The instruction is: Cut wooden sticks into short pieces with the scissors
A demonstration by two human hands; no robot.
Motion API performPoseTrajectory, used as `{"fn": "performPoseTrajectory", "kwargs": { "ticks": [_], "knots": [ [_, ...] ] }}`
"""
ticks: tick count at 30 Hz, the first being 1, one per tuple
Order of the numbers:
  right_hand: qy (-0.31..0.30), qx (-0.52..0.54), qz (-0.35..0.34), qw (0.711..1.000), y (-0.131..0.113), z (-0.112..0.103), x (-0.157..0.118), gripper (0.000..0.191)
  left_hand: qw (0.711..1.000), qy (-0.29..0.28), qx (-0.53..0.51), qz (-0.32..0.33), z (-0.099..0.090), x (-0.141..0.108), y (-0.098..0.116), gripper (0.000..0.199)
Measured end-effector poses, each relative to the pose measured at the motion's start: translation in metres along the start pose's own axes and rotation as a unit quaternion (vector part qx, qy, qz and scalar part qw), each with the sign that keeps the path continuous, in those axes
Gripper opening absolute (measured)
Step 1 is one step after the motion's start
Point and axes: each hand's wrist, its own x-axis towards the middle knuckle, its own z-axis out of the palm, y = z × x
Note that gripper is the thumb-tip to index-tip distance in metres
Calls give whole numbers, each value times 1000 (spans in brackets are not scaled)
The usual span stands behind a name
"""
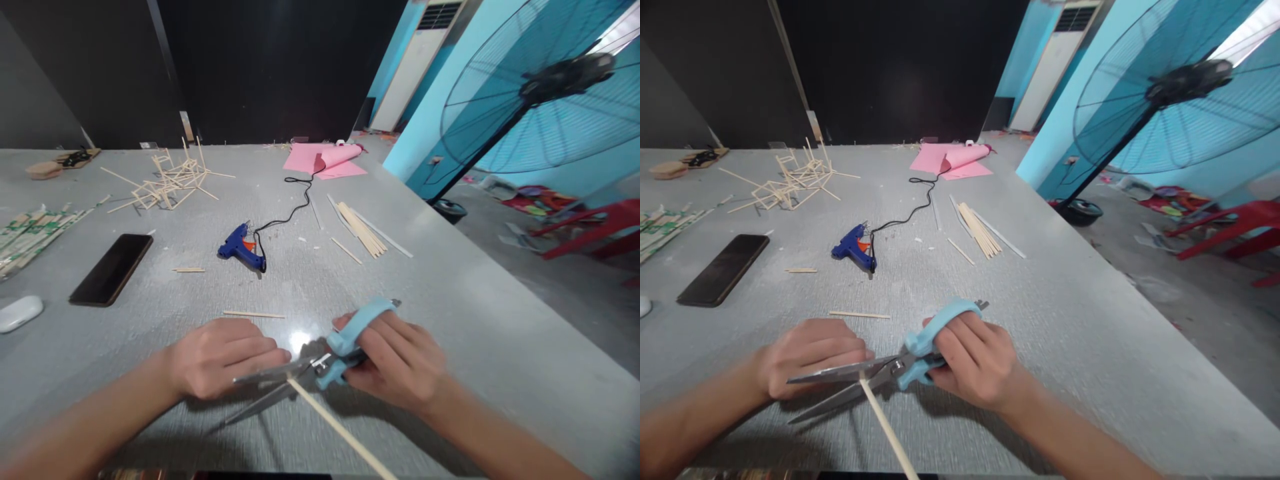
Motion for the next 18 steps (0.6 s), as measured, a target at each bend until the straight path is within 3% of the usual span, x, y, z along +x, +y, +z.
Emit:
{"fn": "performPoseTrajectory", "kwargs": {
  "ticks": [5, 10, 18],
  "knots": [
    [28, -6, 10, 1000, 0, 4, 0, 16, 999, 25, -21, -27, 3, -3, 0, 33],
    [41, 35, 32, 998, -3, 15, 6, 21, 998, 58, -7, -5, 3, -3, -2, 33],
    [28, 55, 32, 998, -3, 15, 7, 23, 999, 13, -4, -36, -6, -4, 2, 41]
  ]
}}
